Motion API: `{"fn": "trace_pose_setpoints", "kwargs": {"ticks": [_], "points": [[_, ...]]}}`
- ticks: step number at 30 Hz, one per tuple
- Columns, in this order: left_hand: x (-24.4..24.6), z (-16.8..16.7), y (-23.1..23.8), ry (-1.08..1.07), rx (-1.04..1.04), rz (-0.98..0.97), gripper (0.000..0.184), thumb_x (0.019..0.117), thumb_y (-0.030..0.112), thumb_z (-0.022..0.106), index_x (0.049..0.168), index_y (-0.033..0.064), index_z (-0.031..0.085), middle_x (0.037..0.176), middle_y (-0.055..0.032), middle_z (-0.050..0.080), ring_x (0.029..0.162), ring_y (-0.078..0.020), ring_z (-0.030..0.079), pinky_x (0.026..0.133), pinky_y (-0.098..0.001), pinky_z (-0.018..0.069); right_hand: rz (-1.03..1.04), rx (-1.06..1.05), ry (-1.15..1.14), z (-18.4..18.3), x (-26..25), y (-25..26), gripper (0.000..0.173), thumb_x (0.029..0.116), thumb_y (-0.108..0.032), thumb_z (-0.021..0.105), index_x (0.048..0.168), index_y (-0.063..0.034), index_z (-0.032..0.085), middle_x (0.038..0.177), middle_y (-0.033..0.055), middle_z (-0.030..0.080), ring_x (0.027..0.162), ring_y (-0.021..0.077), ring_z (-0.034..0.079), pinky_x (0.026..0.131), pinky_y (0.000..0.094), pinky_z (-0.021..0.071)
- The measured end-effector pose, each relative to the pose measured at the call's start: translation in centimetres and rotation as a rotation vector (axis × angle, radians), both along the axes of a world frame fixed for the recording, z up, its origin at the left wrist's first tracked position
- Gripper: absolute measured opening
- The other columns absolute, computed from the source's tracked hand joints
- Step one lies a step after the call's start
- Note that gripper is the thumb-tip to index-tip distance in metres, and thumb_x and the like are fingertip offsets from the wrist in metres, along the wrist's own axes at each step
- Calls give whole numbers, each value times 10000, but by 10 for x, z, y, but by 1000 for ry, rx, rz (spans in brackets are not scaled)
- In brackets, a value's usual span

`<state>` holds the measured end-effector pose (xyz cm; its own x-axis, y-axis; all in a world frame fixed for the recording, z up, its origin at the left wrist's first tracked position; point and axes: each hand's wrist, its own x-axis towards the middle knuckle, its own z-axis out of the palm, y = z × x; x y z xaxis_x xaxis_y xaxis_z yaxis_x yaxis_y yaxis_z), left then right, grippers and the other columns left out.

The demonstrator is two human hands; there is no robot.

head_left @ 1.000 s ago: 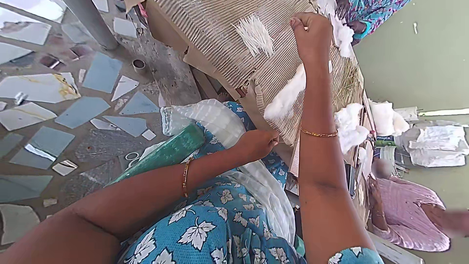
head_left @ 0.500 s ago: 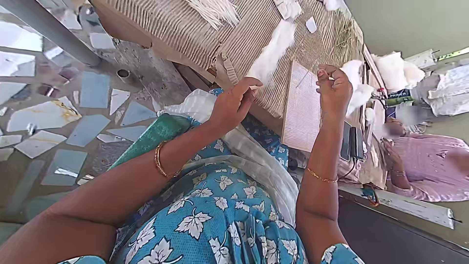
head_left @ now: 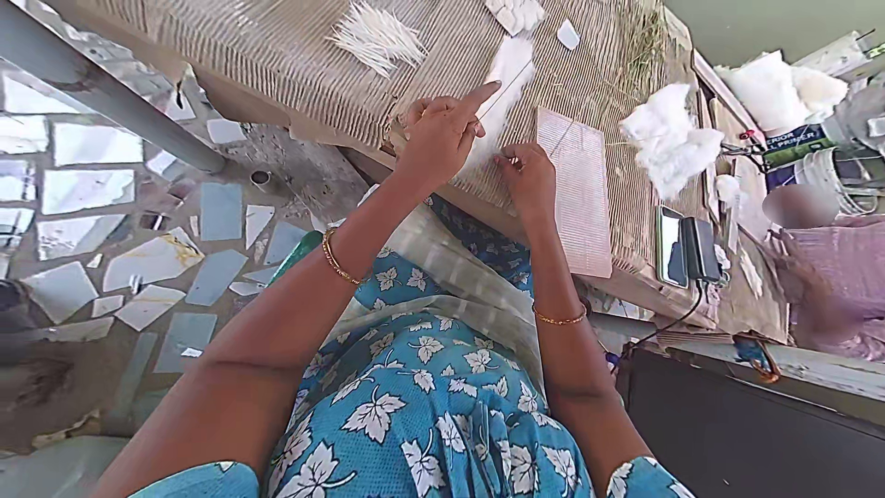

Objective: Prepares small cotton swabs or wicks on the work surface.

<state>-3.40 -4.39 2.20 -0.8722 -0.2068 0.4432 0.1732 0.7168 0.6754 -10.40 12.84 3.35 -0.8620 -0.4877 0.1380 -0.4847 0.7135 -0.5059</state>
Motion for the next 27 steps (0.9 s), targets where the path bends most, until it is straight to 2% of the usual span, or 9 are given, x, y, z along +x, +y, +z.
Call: {"fn": "trace_pose_setpoints", "kwargs": {"ticks": [2, 4, 6, 10, 14, 18, 22, 25, 27], "points": [[-3, -12, -2, -3, 20, -15, 490, 1068, 108, 486, 1555, 154, 475, 1095, -48, 778, 1172, -300, 661, 1109, -627, 277, -8, -56, 7, -2, 2, -2, 201, 1006, -200, 648, 1093, -50, 750, 1100, 131, 676, 858, 208, 643, 783, 385, 531], [-2, -21, -1, -39, 46, -36, 478, 1070, 131, 502, 1547, 141, 482, 1114, -53, 776, 1191, -283, 658, 1127, -623, 258, 8, -99, -2, -6, 7, -2, 208, 1004, -222, 656, 1097, -66, 759, 1101, 124, 677, 872, 187, 645, 787, 348, 533], [-3, -20, -3, -82, 53, -54, 478, 1072, 141, 509, 1549, 135, 476, 1133, -66, 768, 1216, -281, 647, 1143, -628, 240, 32, -99, 17, -7, 12, -6, 221, 987, -246, 681, 1109, -82, 765, 1110, 129, 678, 924, 213, 655, 825, 372, 539], [-1, -17, -5, -156, 46, -56, 458, 1078, 158, 495, 1535, 130, 493, 1197, -99, 744, 1229, -288, 642, 1170, -629, 215, 86, -29, 130, -13, 21, -8, 271, 954, -280, 720, 1122, -71, 762, 1119, 161, 675, 1059, 310, 622, 940, 474, 473], [-2, -21, -3, -140, 38, -35, 434, 1079, 160, 486, 1510, 135, 528, 1203, -89, 744, 1252, -286, 636, 1178, -635, 211, 62, -31, 208, -21, 24, -9, 181, 990, -229, 673, 1038, -88, 776, 1074, 125, 685, 1006, 267, 634, 901, 432, 485], [-1, -21, -1, -131, 33, -21, 422, 1081, 147, 475, 1496, 134, 548, 1211, -92, 748, 1267, -300, 630, 1176, -620, 226, 100, -63, 8, -4, 36, 1, 170, 1004, -196, 658, 1048, -62, 754, 1156, 144, 648, 1018, 269, 609, 885, 449, 477], [-2, -24, 0, -80, 29, -6, 401, 1070, 120, 477, 1453, 129, 592, 1143, -88, 767, 1209, -295, 662, 1153, -613, 254, 101, -130, -203, 12, 35, 20, 137, 965, -204, 706, 1009, -85, 759, 1134, 89, 645, 1020, 138, 603, 847, 292, 504], [-2, -23, 0, -73, 13, -13, 402, 1073, 116, 469, 1446, 162, 610, 1151, -74, 770, 1230, -286, 654, 1145, -594, 266, 62, -176, -213, 18, 30, 31, 157, 971, -209, 698, 1026, -72, 751, 1113, 71, 646, 1002, 81, 600, 823, 227, 495], [-1, -22, 0, -60, 15, -26, 398, 1075, 115, 470, 1445, 153, 610, 1148, -79, 769, 1221, -283, 655, 1135, -577, 278, 34, -215, -176, 16, 23, 32, 171, 977, -202, 688, 1035, -50, 741, 1110, 83, 660, 1016, 81, 611, 863, 224, 499]]}}
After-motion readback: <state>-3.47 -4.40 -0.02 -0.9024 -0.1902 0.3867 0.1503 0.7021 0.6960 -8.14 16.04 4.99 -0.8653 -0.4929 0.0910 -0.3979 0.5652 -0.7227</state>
